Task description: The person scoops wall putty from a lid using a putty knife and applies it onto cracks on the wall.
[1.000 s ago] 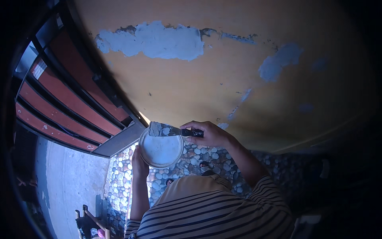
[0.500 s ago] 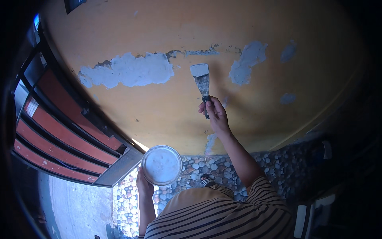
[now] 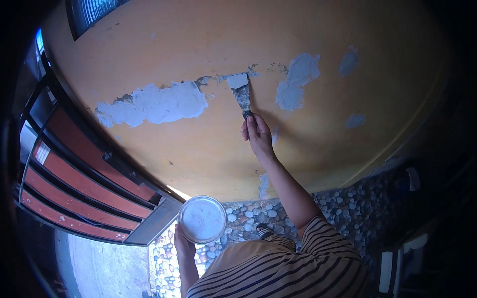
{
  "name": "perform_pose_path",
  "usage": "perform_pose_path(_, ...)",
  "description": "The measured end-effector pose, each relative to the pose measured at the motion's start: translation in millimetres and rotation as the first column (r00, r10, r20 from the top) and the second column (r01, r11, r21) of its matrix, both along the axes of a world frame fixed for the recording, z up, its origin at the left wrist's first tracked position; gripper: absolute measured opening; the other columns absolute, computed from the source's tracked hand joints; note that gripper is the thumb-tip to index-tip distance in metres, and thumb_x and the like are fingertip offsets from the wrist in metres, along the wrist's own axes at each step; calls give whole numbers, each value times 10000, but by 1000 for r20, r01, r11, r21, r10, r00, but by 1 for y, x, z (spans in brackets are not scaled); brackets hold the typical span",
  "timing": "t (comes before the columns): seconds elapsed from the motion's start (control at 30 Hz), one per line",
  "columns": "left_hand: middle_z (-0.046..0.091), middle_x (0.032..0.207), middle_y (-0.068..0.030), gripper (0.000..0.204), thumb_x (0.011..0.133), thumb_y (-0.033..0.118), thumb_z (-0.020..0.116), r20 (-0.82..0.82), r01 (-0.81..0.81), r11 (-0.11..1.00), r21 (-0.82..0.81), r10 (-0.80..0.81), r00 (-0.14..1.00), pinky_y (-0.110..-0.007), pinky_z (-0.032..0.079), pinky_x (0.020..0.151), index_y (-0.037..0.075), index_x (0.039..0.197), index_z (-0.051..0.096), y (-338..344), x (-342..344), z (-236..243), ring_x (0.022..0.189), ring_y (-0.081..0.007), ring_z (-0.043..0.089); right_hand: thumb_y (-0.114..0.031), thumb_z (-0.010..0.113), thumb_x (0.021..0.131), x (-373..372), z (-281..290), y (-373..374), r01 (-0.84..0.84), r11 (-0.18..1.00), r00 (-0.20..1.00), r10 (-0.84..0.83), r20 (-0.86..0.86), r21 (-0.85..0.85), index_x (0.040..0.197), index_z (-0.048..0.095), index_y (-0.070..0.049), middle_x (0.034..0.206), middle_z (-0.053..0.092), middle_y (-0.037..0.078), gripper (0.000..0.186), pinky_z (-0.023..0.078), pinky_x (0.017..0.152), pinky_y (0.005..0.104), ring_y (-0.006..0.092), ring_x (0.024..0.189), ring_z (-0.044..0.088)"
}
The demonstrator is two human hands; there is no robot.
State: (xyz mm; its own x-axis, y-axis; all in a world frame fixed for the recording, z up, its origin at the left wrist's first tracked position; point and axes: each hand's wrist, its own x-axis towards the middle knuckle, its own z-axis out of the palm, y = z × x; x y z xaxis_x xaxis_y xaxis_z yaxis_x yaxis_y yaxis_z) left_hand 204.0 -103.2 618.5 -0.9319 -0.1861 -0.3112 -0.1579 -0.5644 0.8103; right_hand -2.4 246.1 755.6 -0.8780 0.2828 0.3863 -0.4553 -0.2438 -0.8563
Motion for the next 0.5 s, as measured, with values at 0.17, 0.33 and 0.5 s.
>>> perform_pose_path(0.17,563,1309,-191,481,1076,328,395,3,3,1000,-2,-3,1000,-371,444,1054,-76,1323,480,1,-1,3,1203,-252,566,-249,466,1072,1,-14,-8,35,999,999,-35,1,-18,1136,553,-57,787,542,-13,221,423,573,225,59,632,496)
perform_pose_path(0.33,584,1276,-183,475,1075,337,398,16,26,999,-29,-26,1000,-364,469,1024,-71,1297,495,6,-1,9,1167,-240,589,-251,460,1074,-3,0,-11,47,999,993,-50,-103,-25,1136,539,-51,795,534,-14,224,415,573,227,57,624,486)
perform_pose_path(0.5,580,1284,-185,495,1071,352,410,11,15,999,-31,-14,1000,-368,473,1021,-77,1307,488,7,-3,8,1174,-244,589,-263,473,1070,-10,-20,-8,43,999,998,-43,-38,-5,1053,552,-61,789,548,-13,218,414,570,230,57,635,494)
